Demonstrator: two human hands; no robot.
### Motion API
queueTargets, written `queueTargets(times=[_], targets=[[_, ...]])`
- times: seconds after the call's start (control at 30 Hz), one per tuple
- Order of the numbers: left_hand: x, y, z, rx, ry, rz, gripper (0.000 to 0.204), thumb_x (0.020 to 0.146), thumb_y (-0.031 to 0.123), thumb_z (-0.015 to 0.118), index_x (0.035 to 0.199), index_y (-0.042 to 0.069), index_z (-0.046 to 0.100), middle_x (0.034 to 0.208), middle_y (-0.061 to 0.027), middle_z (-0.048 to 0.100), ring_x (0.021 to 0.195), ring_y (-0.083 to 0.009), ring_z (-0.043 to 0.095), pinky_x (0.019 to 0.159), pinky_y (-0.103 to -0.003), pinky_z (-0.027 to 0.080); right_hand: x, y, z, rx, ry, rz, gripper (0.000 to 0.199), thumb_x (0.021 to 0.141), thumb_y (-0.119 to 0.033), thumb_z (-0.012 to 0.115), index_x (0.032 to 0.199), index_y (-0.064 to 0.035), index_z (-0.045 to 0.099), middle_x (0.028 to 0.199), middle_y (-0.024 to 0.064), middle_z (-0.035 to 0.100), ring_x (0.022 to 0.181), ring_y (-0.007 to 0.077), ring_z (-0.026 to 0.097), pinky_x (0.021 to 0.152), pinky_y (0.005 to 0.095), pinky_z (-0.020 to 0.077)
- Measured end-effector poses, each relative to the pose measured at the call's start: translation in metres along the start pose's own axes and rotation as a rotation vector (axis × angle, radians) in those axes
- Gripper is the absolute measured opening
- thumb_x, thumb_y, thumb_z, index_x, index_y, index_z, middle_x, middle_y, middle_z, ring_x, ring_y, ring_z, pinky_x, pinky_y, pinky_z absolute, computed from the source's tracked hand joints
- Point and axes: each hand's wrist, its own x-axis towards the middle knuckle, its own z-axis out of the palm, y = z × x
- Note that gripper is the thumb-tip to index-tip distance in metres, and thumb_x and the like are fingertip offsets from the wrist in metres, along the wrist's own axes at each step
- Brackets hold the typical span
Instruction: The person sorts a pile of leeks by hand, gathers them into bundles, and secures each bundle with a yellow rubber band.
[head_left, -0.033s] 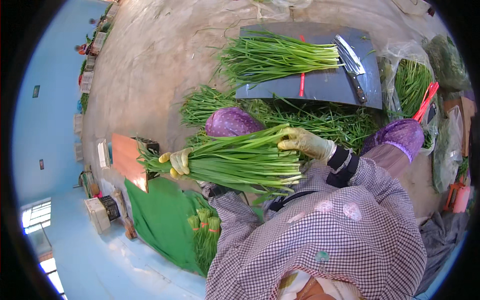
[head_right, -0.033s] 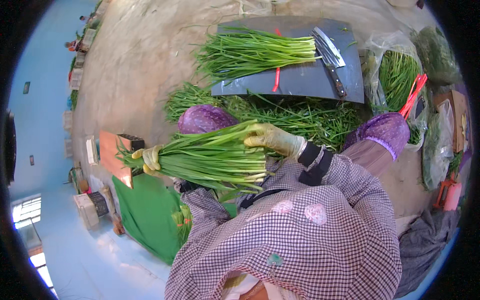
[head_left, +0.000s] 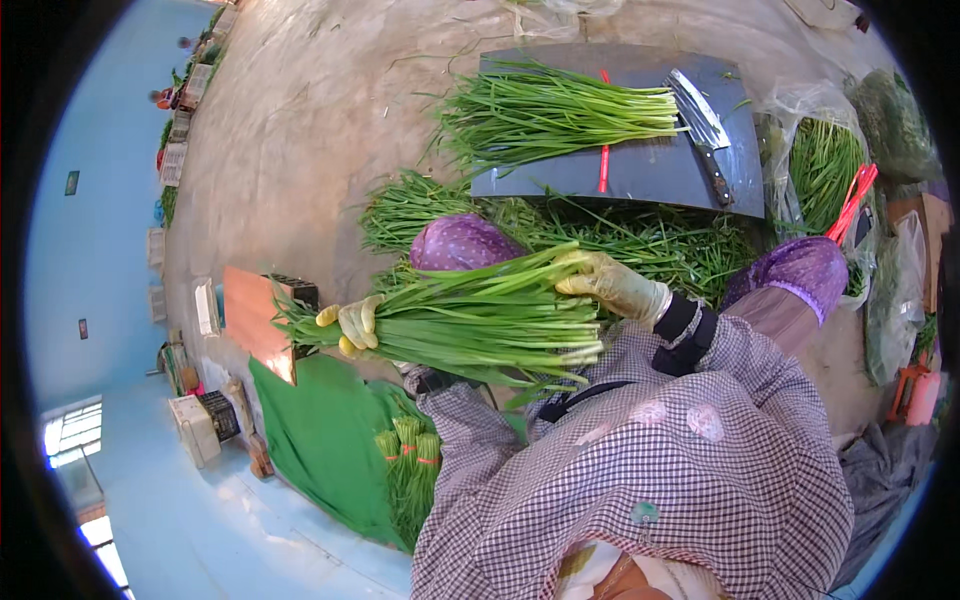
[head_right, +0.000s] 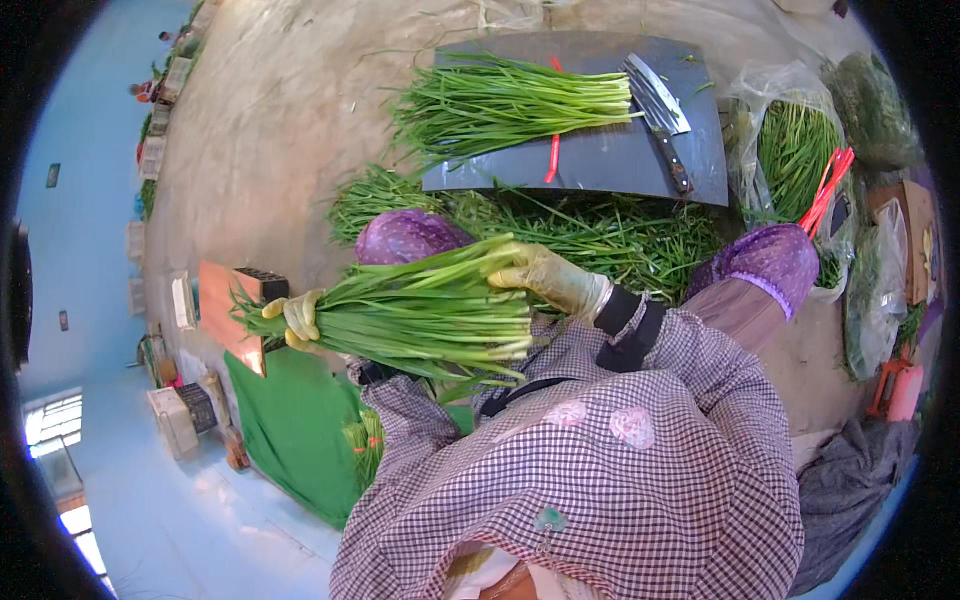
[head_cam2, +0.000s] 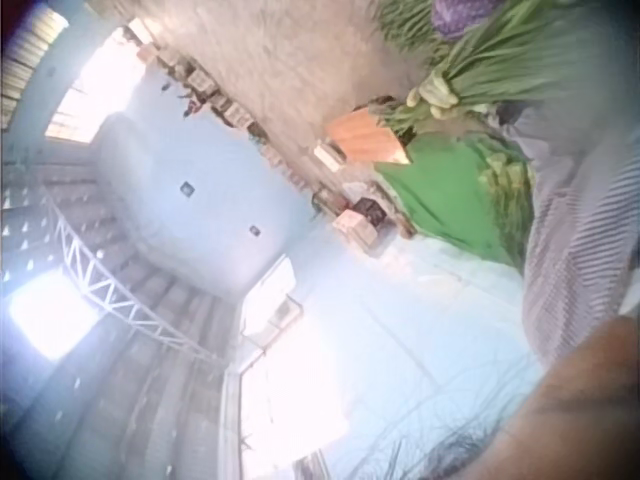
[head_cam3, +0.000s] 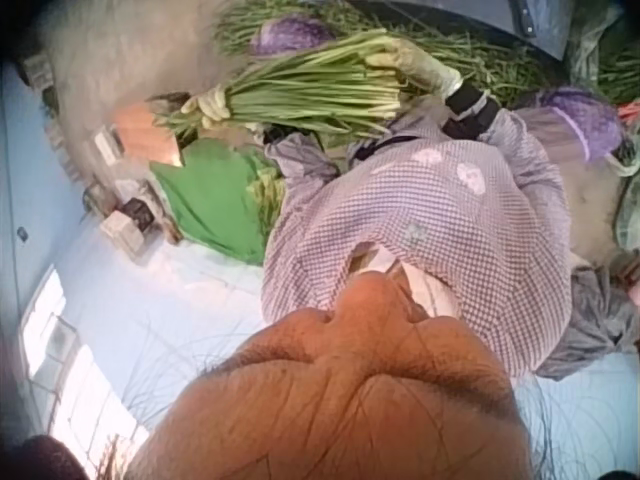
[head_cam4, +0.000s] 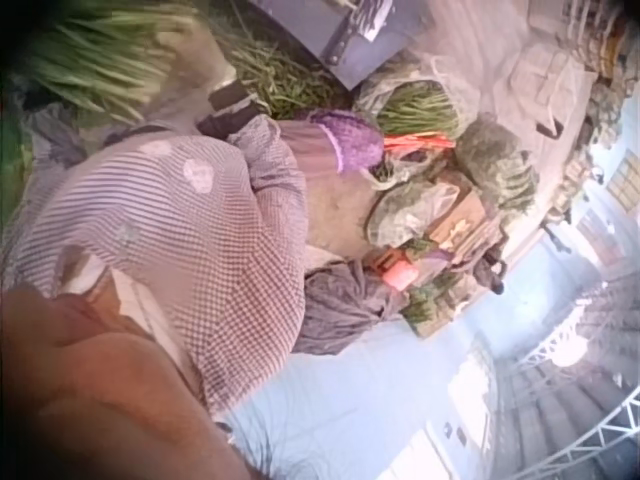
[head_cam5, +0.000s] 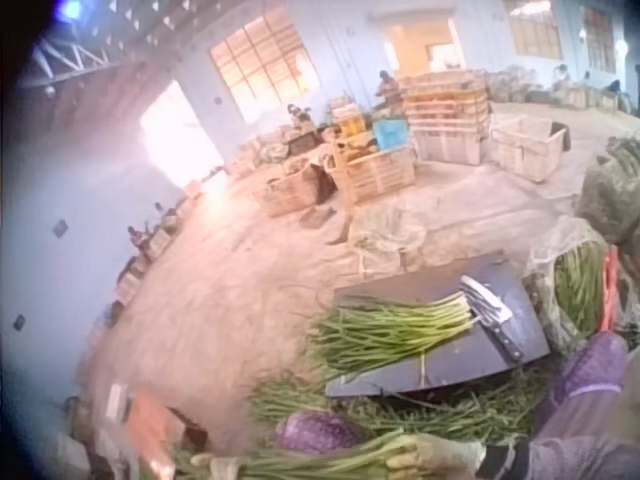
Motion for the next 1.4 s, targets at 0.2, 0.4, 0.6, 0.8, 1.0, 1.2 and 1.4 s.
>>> queueTargets(times=[0.2,0.4,0.6,0.8,1.0,1.2,1.4], targets=[[-0.001,0.008,-0.004,0.071,0.012,-0.104,0.044,0.096,0.006,0.059,0.138,-0.004,0.053,0.07,0.0042,0.051,0.064,-0.0084,0.052,0.08,-0.028,0.049,0.003,0.006,0.004,-0.481,-0.019,-0.09,0.051,0.095,-0.031,0.075,0.133,0.0007,0.064,0.126,0.0123,0.069,0.117,0.0225,0.063,0.103,0.0361,0.0488],[-0.008,0.013,-0.007,0.097,0.091,-0.095,0.046,0.095,0.007,0.059,0.139,-0.006,0.052,0.073,0.004,0.052,0.067,-0.0086,0.053,0.082,-0.028,0.047,0.013,0.037,0.005,-0.616,0.229,-0.154,0.032,0.098,-0.024,0.067,0.119,0.0001,0.071,0.115,0.0155,0.07,0.106,0.0304,0.065,0.094,0.0368,0.051],[-0.019,0.02,-0.011,0.025,0.133,0.071,0.045,0.095,0.005,0.056,0.139,-0.006,0.051,0.074,0.0044,0.048,0.067,-0.0084,0.05,0.082,-0.03,0.046,-0.012,0.03,-0.047,-1.016,0.308,-0.43,0.027,0.105,-0.021,0.046,0.09,-0.008,0.064,0.095,0.0107,0.059,0.093,0.0327,0.061,0.083,0.0437,0.0525],[-0.012,0.022,0.0,0.115,0.104,0.0,0.041,0.095,0.004,0.058,0.135,-0.002,0.053,0.07,0.0051,0.047,0.061,-0.0079,0.048,0.076,-0.025,0.046,-0.035,0.012,-0.051,-1.126,0.243,-0.084,0.028,0.098,-0.033,0.065,0.114,-0.0105,0.07,0.112,0.0113,0.068,0.109,0.03,0.065,0.09,0.0412,0.0541],[0.006,-0.007,0.009,0.084,0.003,-0.165,0.042,0.094,0.006,0.06,0.135,-0.002,0.055,0.068,0.0042,0.051,0.06,-0.008,0.051,0.074,-0.025,0.047,0.011,0.025,0.003,-0.736,0.227,-0.249,0.043,0.098,-0.043,0.066,0.117,-0.0049,0.068,0.115,0.0171,0.068,0.11,0.0361,0.064,0.096,0.0431,0.0502],[0.007,-0.002,0.013,0.165,-0.007,-0.176,0.043,0.095,0.006,0.06,0.136,-0.002,0.055,0.067,0.0047,0.053,0.06,-0.008,0.052,0.076,-0.026,0.048,0.019,0.053,-0.003,-1.25,0.422,-0.467,0.021,0.097,-0.029,0.062,0.103,-0.009,0.068,0.104,0.0096,0.066,0.105,0.0298,0.063,0.086,0.0417,0.0534],[-0.006,0.017,0.006,0.134,0.028,-0.062,0.042,0.096,0.005,0.058,0.137,-0.001,0.054,0.068,0.0047,0.052,0.062,-0.0089,0.053,0.08,-0.027,0.048,-0.023,0.06,-0.063,-1.421,0.537,0.011,0.014,0.093,-0.018,0.058,0.091,-0.0095,0.069,0.095,0.0098,0.065,0.096,0.0283,0.065,0.081,0.0397,0.0556]])
